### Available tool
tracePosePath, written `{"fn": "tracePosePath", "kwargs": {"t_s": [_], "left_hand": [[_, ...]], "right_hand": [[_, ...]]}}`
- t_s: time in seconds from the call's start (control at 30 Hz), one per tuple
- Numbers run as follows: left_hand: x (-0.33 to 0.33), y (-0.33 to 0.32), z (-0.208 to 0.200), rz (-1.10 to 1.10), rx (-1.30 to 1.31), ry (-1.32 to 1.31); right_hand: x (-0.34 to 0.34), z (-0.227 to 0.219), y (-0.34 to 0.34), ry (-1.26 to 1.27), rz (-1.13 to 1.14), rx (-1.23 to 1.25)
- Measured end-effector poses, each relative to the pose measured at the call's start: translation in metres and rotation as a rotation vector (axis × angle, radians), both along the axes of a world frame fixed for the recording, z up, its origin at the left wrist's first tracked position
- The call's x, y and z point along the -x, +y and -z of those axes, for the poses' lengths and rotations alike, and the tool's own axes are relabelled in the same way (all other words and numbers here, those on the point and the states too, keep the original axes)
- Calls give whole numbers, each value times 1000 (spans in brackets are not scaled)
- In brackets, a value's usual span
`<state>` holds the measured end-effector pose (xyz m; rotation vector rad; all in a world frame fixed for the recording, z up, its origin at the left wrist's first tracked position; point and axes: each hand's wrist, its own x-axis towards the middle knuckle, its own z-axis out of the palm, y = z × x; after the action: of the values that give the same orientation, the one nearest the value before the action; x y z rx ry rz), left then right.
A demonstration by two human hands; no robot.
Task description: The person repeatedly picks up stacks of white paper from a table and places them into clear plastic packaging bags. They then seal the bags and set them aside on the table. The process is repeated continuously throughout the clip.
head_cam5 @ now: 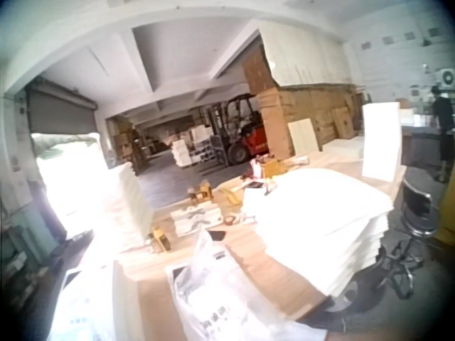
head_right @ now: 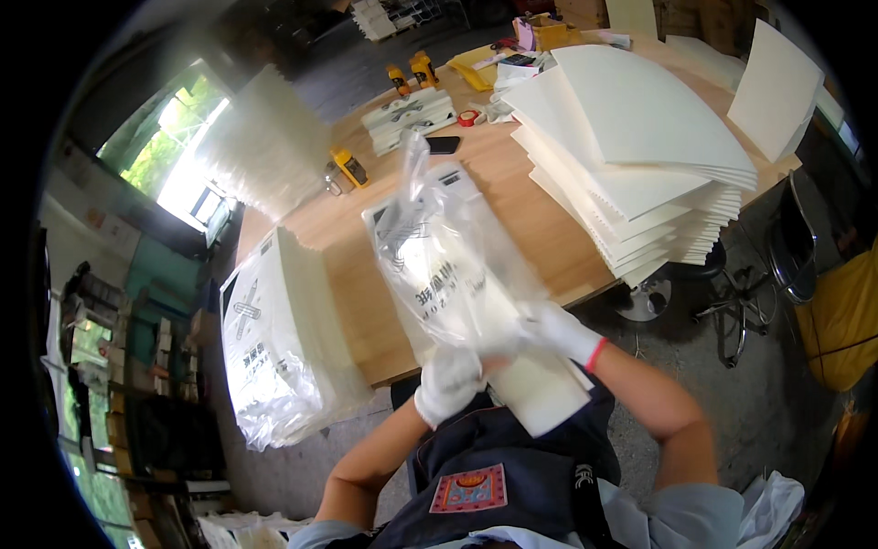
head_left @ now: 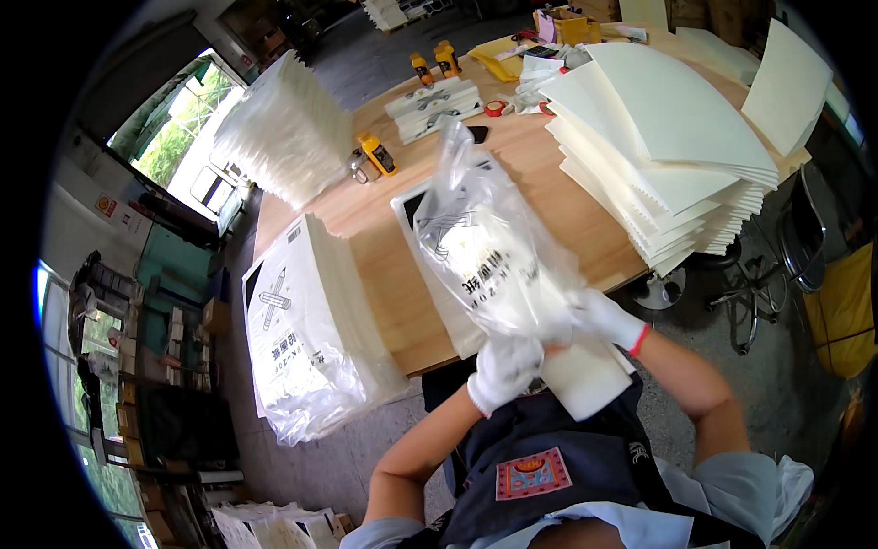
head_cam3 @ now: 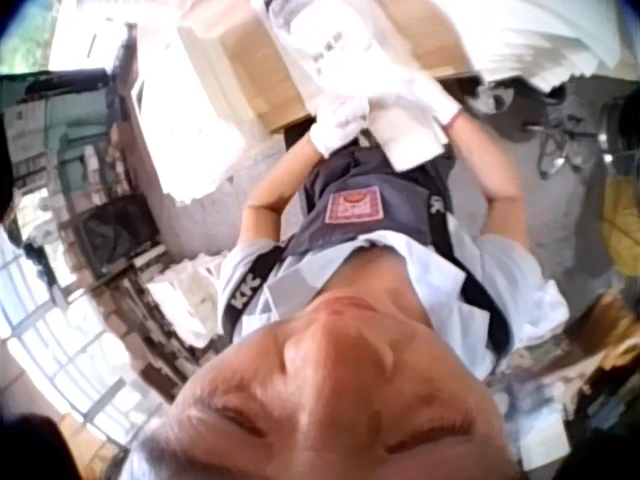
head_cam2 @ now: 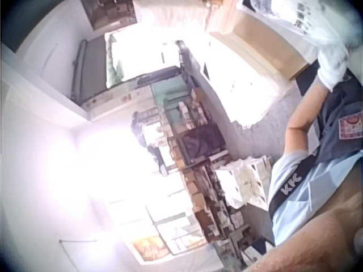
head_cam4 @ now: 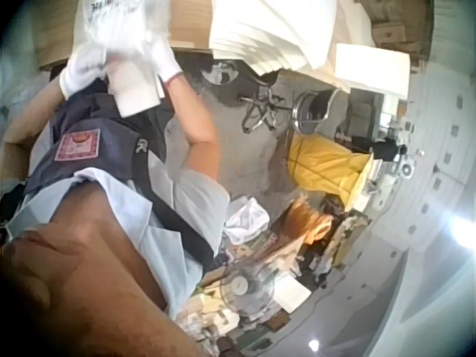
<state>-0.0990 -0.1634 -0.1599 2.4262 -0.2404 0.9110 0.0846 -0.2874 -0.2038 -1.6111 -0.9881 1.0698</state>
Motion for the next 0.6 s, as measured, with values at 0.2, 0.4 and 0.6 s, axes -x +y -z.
{"fn": "tracePosePath", "kwargs": {"t_s": [0.2,0.4,0.6], "left_hand": [[-48,-23,-43,-166,143,349],[5,27,19,-465,318,307],[50,-8,79,-628,-250,164]], "right_hand": [[54,-17,37,-732,36,134],[72,-38,-1,-1105,213,-401],[13,29,15,-1137,332,177]]}}
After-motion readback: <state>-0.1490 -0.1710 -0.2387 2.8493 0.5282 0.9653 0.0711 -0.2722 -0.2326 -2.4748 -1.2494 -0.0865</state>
